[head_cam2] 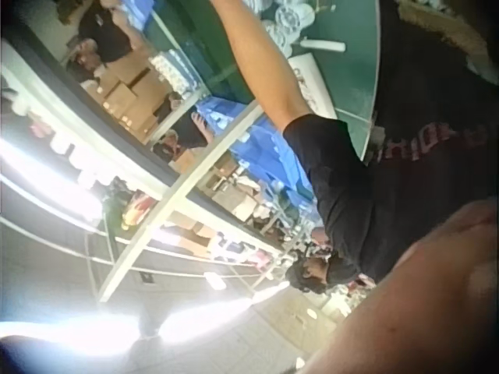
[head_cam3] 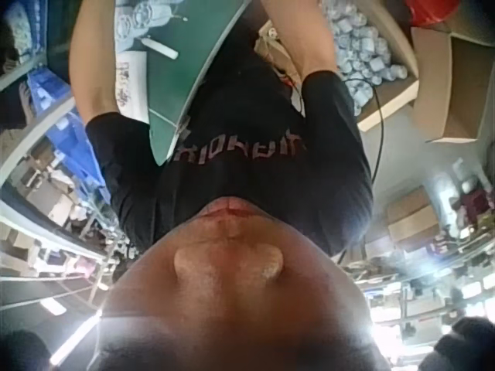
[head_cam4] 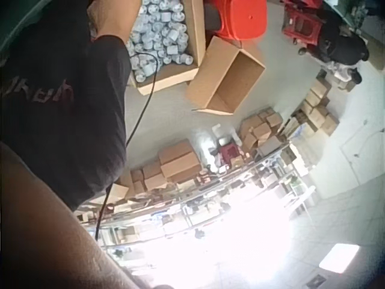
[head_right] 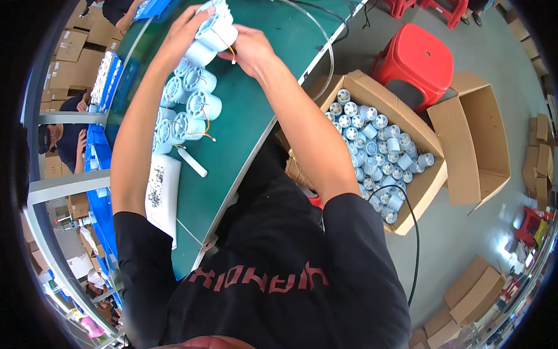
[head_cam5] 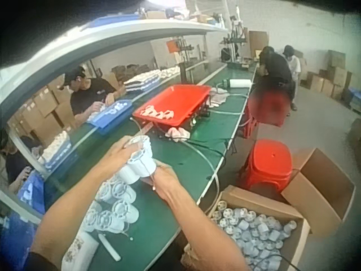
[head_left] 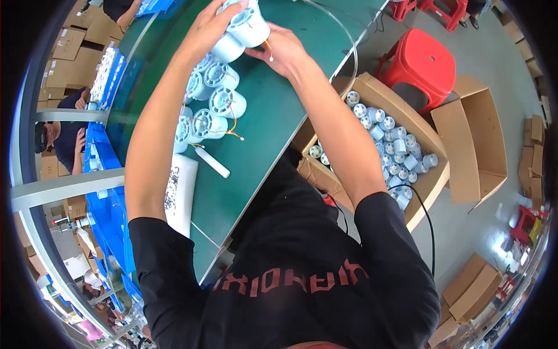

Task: The person is assembling electronic components by inserting small black pins into a blue plastic housing using a handheld pickup tool.

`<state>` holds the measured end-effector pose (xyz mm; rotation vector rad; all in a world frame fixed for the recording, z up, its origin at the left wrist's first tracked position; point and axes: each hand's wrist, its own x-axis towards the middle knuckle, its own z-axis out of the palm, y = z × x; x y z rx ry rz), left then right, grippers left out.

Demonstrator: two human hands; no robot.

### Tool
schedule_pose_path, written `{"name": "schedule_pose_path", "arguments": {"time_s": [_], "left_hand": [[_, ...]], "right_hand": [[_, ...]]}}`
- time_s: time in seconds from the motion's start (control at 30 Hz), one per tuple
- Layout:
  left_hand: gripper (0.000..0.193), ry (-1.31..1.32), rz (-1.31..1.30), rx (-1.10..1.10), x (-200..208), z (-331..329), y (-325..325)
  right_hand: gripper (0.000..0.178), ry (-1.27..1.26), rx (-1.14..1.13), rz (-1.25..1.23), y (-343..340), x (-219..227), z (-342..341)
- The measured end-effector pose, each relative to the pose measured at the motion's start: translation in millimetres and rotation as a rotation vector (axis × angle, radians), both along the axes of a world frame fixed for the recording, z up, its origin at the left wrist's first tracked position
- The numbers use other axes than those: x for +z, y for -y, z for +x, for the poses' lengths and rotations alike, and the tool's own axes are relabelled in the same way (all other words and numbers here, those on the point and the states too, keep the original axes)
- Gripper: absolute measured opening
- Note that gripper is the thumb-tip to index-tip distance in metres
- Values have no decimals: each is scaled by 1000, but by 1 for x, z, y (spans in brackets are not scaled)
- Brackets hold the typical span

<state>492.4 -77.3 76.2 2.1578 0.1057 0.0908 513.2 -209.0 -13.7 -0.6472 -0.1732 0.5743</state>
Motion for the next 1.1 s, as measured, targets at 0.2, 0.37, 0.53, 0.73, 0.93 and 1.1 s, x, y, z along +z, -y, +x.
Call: {"name": "schedule_pose_path", "arguments": {"time_s": [0.2, 0.37, 0.53, 0.73, 0.93, 1.1], "left_hand": [[47, 61, 229, -66, -19, 9, -35], [48, 56, 419, -186, -42, 15, -24], [46, -6, 740, -332, -61, 21, -97], [51, 404, 949, -277, -33, 1, -31], [55, 395, 1400, -500, -41, -27, 22], [54, 309, 1452, -574, -42, -33, 12]], "right_hand": [[17, 459, -34, -775, 11, 4, 12], [24, 1178, -381, -1123, 34, -22, 17], [19, 1448, -590, -1565, 49, -17, -35], [21, 1078, -965, -1026, 71, -27, -108], [22, 428, -1014, -1446, 162, -225, -156], [47, -195, -189, -1987, 212, -338, -175]]}}
